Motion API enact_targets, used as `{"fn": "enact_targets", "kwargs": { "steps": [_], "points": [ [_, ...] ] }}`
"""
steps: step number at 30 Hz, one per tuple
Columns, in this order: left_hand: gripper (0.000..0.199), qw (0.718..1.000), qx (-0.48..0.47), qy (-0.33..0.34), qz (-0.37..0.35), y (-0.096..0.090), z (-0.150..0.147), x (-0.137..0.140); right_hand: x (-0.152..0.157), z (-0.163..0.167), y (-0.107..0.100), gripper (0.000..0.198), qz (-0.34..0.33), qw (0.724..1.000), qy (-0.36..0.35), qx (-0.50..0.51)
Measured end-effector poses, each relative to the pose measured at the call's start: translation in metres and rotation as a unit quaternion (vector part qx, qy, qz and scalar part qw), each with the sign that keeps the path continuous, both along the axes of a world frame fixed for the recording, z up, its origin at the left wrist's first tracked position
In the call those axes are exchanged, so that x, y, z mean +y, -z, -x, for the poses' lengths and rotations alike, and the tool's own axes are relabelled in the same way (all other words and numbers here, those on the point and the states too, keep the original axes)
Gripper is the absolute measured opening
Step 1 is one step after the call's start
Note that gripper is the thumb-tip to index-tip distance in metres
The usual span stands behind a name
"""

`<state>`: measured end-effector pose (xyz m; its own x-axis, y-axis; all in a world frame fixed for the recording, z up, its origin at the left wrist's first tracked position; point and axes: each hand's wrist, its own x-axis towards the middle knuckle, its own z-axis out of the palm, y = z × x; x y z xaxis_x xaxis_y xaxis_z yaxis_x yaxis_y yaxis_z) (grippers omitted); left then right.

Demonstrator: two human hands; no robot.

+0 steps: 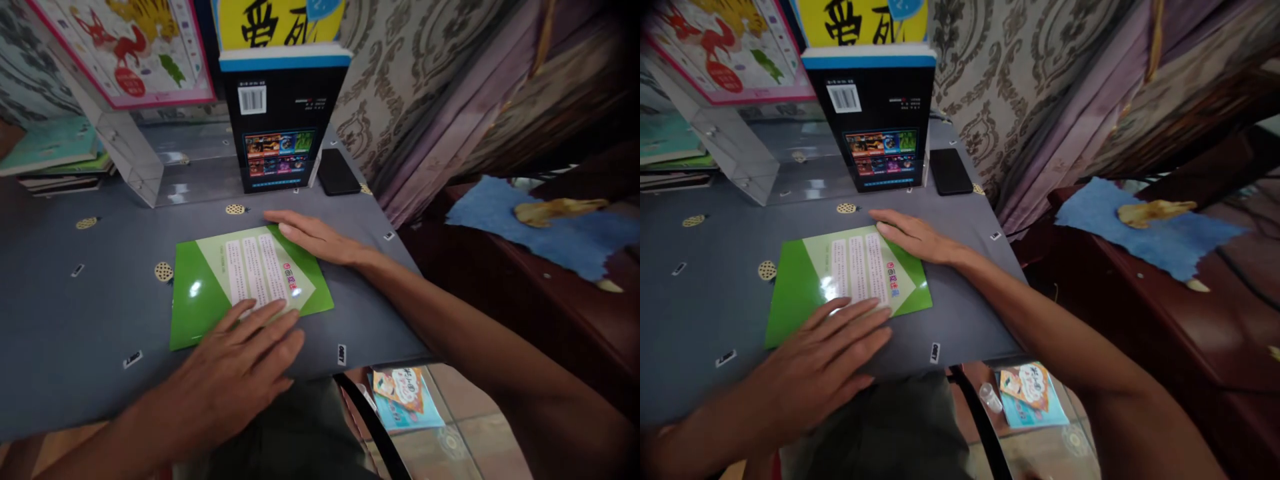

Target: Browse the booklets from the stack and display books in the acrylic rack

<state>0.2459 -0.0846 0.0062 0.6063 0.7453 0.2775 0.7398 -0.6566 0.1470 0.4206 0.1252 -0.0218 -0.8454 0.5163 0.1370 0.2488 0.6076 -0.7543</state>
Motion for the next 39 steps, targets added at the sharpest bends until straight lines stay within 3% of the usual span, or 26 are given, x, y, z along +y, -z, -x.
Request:
{"fn": "enact_targets", "kwargs": {
  "steps": [3,6,12,16,21,29,39],
  "points": [
    [0.041,0.996,0.032,0.074,0.031,0.007,-0.018,0.02,0.003,-0.001,-0.001,0.051,0.052,0.998,0.009,0.046],
    [0.046,0.993,0.053,0.094,0.054,0.012,-0.024,0.039,0.006,-0.002,-0.002,0.051,0.106,0.992,0.018,0.07],
    [0.048,0.992,0.088,0.073,0.061,0.009,-0.013,0.096,0.012,-0.002,0.004,0.056,0.211,0.969,0.016,0.126],
    [0.051,0.994,0.085,0.023,0.06,0.013,0.001,0.13,0.016,-0.001,0.012,0.066,0.231,0.956,0.013,0.179],
    [0.046,0.997,0.045,-0.008,0.067,0.023,0.01,0.139,0.014,-0.002,0.011,0.06,0.164,0.973,0.03,0.159],
    [0.033,0.998,0.047,-0.009,0.031,0.028,0.008,0.137,-0.004,0.002,0.008,0.052,-0.024,0.994,0.051,0.09],
    [0.028,0.984,0.128,-0.091,-0.086,0.025,0.005,0.126,-0.006,0.005,0.012,0.057,-0.085,0.994,0.065,0.039]
  ]
}}
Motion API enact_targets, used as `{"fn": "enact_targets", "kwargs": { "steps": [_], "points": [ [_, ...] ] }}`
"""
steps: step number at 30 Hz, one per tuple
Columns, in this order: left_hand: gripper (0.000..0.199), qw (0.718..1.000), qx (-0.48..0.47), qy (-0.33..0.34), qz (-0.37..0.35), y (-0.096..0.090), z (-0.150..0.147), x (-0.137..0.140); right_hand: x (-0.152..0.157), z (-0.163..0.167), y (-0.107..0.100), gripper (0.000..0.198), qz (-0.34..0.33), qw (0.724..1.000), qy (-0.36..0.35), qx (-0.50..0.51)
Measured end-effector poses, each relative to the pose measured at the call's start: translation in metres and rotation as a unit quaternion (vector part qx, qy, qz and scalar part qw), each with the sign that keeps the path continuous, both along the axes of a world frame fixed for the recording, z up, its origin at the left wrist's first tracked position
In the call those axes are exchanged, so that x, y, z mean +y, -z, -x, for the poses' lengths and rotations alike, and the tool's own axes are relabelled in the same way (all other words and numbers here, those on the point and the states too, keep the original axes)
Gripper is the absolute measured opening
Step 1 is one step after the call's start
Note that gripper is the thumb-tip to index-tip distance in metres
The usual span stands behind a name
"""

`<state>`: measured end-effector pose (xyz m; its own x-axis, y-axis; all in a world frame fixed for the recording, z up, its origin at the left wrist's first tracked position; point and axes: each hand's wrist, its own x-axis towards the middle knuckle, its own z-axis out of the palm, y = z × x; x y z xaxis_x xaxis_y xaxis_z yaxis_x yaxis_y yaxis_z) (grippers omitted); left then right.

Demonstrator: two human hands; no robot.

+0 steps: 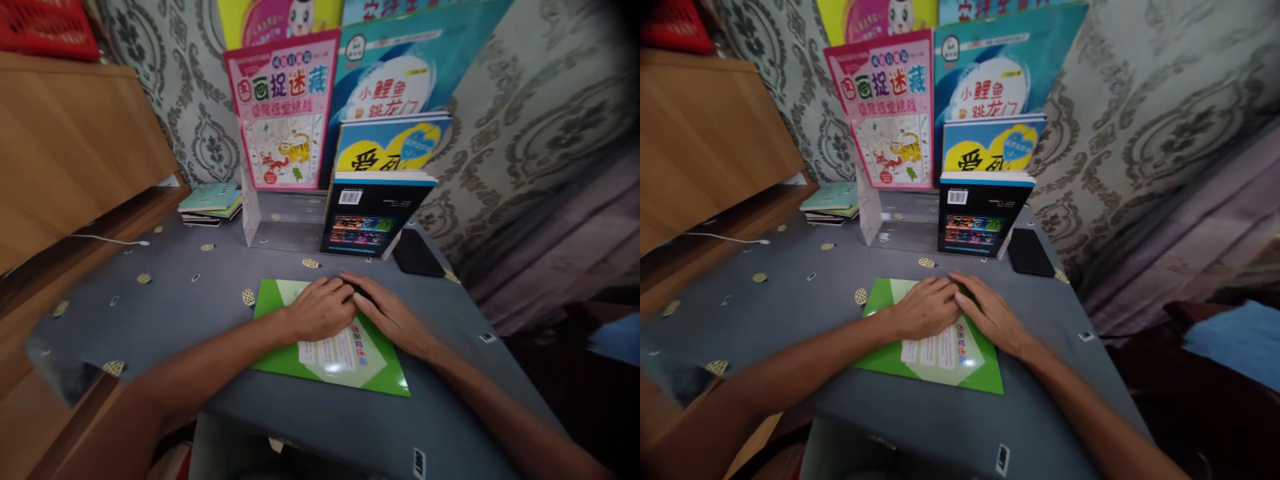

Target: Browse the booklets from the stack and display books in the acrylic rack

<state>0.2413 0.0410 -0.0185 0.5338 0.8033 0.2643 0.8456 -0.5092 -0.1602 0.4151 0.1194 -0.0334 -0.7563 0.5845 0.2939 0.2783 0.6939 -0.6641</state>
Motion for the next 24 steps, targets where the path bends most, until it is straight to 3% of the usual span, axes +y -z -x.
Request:
{"fn": "enact_targets", "kwargs": {
  "steps": [8,20,24],
  "points": [
    [0.024,1.0,-0.021,-0.022,0.006,0.0,0.003,-0.001,-0.002,0.005,0.001,0.057,-0.019,1.0,0.01,-0.022],
    [0.022,0.999,-0.043,0.002,-0.011,0.012,0.011,0.002,0.004,0.003,0.013,0.053,-0.063,0.997,-0.006,-0.047],
    [0.022,0.999,-0.044,0.004,0.005,0.007,0.012,-0.001,0.006,0.0,0.021,0.054,-0.072,0.996,0.002,-0.054]
  ]
}}
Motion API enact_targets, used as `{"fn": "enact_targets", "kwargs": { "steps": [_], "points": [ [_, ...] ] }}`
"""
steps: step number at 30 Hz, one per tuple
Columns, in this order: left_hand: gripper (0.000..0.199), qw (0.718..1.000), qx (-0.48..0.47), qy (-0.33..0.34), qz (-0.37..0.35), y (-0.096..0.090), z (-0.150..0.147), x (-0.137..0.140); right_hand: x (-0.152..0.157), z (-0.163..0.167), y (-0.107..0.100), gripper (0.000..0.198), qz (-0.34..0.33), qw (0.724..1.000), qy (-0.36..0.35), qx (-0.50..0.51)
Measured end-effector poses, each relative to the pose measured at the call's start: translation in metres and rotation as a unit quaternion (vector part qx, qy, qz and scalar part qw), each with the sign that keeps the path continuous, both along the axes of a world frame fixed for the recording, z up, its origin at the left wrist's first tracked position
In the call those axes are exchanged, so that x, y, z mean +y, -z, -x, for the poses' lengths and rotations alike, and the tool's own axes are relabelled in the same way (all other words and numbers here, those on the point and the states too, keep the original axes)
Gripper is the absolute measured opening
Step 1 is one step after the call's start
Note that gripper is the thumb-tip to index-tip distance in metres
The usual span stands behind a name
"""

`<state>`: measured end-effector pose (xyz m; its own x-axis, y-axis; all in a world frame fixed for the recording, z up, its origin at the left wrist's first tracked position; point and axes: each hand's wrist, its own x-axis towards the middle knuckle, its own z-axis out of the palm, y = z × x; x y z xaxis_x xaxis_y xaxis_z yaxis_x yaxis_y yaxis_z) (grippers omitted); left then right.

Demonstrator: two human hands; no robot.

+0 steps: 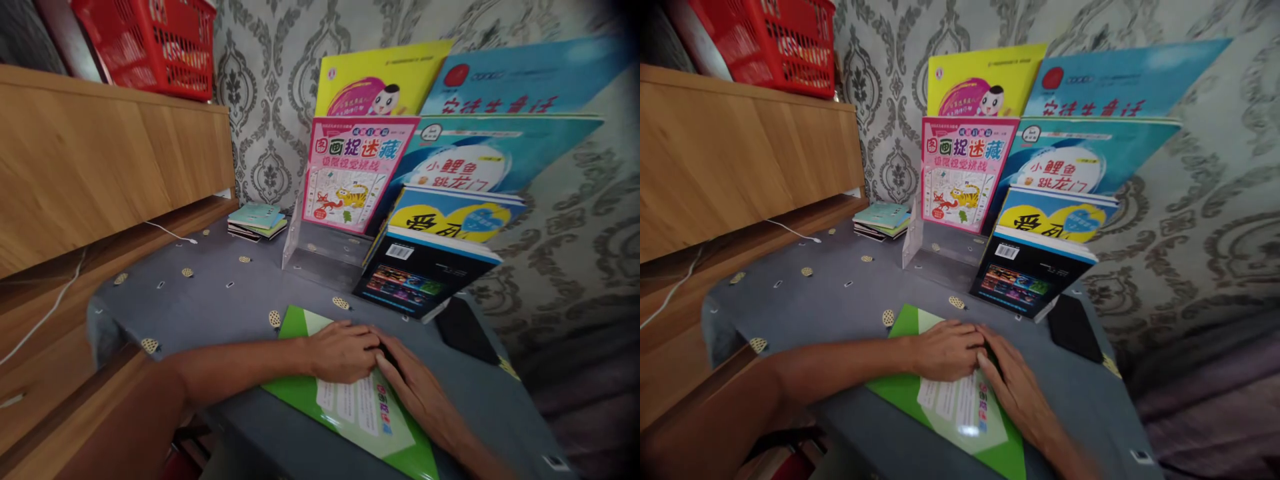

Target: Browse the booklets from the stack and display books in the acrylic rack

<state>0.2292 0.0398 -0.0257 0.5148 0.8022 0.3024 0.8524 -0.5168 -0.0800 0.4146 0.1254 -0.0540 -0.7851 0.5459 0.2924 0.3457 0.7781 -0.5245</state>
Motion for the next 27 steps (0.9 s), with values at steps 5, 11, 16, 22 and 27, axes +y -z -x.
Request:
{"fn": "enact_targets", "kwargs": {
  "steps": [5,11,16,22,27],
  "points": [
    [0.018,1.0,0.008,-0.002,0.004,-0.009,0.0,-0.006,-0.002,-0.001,0.002,0.055,-0.005,1.0,-0.005,-0.005],
    [0.017,1.0,0.001,-0.003,-0.002,-0.006,0.0,-0.005,-0.006,0.0,0.0,0.054,-0.018,1.0,-0.007,-0.001],
    [0.02,1.0,0.003,0.004,-0.003,-0.007,0.001,-0.005,-0.005,-0.001,-0.001,0.054,-0.021,1.0,-0.015,-0.008],
    [0.021,0.999,0.018,0.009,-0.025,-0.006,-0.003,-0.006,-0.002,-0.002,0.0,0.053,-0.016,1.0,-0.009,0.002],
    [0.022,0.999,0.04,-0.002,-0.021,-0.007,-0.011,-0.012,-0.001,-0.002,-0.009,0.055,0.031,0.999,-0.004,0.017]
  ]
}}
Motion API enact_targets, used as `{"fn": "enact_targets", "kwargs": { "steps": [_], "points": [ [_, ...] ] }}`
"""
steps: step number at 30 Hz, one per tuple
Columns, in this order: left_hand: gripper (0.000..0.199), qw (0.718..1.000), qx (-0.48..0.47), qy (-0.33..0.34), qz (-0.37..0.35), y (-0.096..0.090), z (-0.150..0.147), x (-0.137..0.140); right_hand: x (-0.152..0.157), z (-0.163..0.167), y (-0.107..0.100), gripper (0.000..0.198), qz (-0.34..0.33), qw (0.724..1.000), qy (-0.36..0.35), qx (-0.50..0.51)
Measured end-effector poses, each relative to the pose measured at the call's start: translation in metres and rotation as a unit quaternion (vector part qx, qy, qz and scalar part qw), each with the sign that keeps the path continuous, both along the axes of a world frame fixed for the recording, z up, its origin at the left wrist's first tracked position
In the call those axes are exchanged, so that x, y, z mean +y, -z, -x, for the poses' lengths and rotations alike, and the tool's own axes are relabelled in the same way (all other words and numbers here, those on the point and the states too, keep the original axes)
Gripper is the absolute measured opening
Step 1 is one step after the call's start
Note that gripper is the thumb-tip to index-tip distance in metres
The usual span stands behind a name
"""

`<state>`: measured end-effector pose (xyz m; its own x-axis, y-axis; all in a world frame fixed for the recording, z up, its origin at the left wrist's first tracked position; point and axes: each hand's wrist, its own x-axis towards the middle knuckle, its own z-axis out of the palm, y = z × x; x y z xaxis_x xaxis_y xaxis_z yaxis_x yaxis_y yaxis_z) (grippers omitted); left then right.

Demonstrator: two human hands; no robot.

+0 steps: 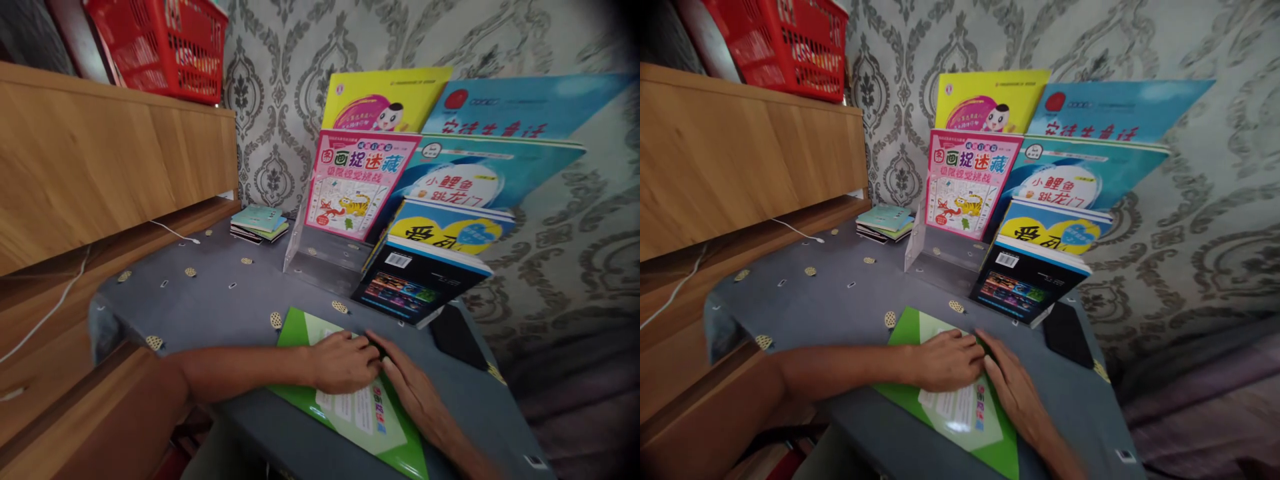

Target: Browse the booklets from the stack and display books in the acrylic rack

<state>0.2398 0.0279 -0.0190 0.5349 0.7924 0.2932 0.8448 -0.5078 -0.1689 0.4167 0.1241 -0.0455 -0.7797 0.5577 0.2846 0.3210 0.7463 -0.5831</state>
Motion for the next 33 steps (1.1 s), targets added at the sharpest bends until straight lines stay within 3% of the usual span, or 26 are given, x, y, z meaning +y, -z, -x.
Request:
{"fn": "enact_targets", "kwargs": {
  "steps": [5,12,16,20,28,33],
  "points": [
    [0.059,1.0,-0.01,0.003,0.027,-0.009,-0.005,-0.027,-0.003,0.001,-0.01,0.057,0.035,0.999,-0.002,0.01],
    [0.074,0.998,0.018,0.01,0.063,-0.022,-0.008,-0.06,-0.002,0.002,-0.004,0.058,0.026,1.0,-0.01,0.002],
    [0.063,0.996,0.044,0.015,0.082,-0.031,-0.013,-0.062,-0.001,0.002,0.0,0.055,0.011,1.0,-0.014,0.002],
    [0.049,0.996,0.068,0.021,0.056,-0.034,-0.02,-0.063,-0.002,0.001,-0.001,0.056,-0.005,1.0,-0.013,-0.01],
    [0.043,0.987,0.135,0.076,-0.038,-0.02,-0.028,-0.071,-0.005,0.002,-0.008,0.057,-0.021,0.999,-0.014,-0.039],
    [0.045,0.988,0.13,0.067,-0.05,-0.023,-0.028,-0.076,-0.006,0.004,-0.009,0.055,-0.034,0.999,-0.019,-0.032]
  ]
}}
